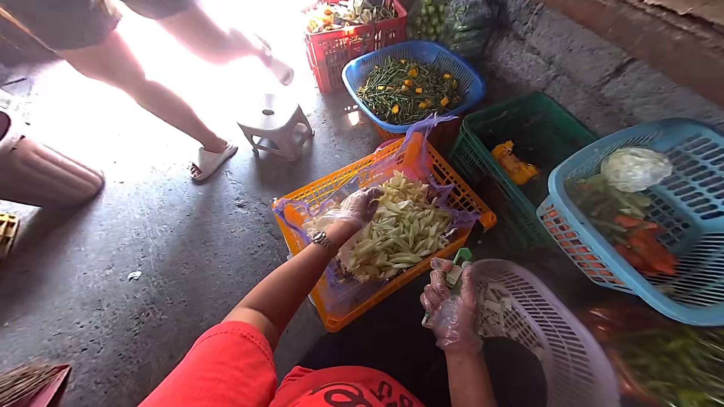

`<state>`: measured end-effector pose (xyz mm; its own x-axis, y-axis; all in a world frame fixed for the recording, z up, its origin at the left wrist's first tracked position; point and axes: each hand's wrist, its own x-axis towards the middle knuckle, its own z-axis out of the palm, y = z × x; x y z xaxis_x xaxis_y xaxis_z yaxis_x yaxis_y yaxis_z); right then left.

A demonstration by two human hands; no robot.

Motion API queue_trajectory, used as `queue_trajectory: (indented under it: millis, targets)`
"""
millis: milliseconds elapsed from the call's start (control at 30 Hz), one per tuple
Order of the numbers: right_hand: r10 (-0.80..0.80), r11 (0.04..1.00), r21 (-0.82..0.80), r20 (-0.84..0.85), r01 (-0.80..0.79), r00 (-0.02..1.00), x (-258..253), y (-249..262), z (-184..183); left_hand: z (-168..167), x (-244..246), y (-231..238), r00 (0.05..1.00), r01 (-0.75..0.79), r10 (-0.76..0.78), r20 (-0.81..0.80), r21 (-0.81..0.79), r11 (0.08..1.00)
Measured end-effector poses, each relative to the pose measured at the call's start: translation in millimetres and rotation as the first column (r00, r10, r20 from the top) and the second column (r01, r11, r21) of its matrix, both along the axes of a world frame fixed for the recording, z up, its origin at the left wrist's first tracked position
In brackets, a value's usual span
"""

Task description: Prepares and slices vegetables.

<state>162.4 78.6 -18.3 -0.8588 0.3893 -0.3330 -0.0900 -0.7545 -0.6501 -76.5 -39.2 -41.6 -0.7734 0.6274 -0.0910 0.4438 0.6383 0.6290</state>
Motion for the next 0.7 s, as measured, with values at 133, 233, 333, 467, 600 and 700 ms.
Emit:
queue_trajectory:
  millis: [133,233,333,467,600,700]
  targets:
    - [-0.022,1.000,0.011,0.005,0.022,1.000,0,1,-1,-26,-18,36,0.983,0.164,-0.175,-0.052,-0.173,0.971]
    - [-0.025,1.000,0.003,-0.018,0.025,1.000,1,2,-2,-29,-19,49,0.969,0.231,-0.247,0.001,-0.358,0.905]
    - [-0.022,1.000,-0.011,-0.039,0.022,0.999,2,2,-3,-31,-19,46,0.963,0.217,-0.261,-0.068,-0.384,0.898]
    - [-0.016,1.000,0.003,0.001,0.016,1.000,0,1,-2,-26,-17,32,0.967,0.189,-0.234,-0.100,-0.334,0.924]
    - [-0.021,1.000,-0.018,-0.020,0.021,1.000,1,1,-3,4,-2,21,0.985,0.146,-0.135,0.110,-0.101,0.984]
    - [-0.015,0.999,-0.033,-0.030,0.014,0.999,0,2,-3,22,22,19,0.966,0.227,-0.212,0.147,-0.097,0.969]
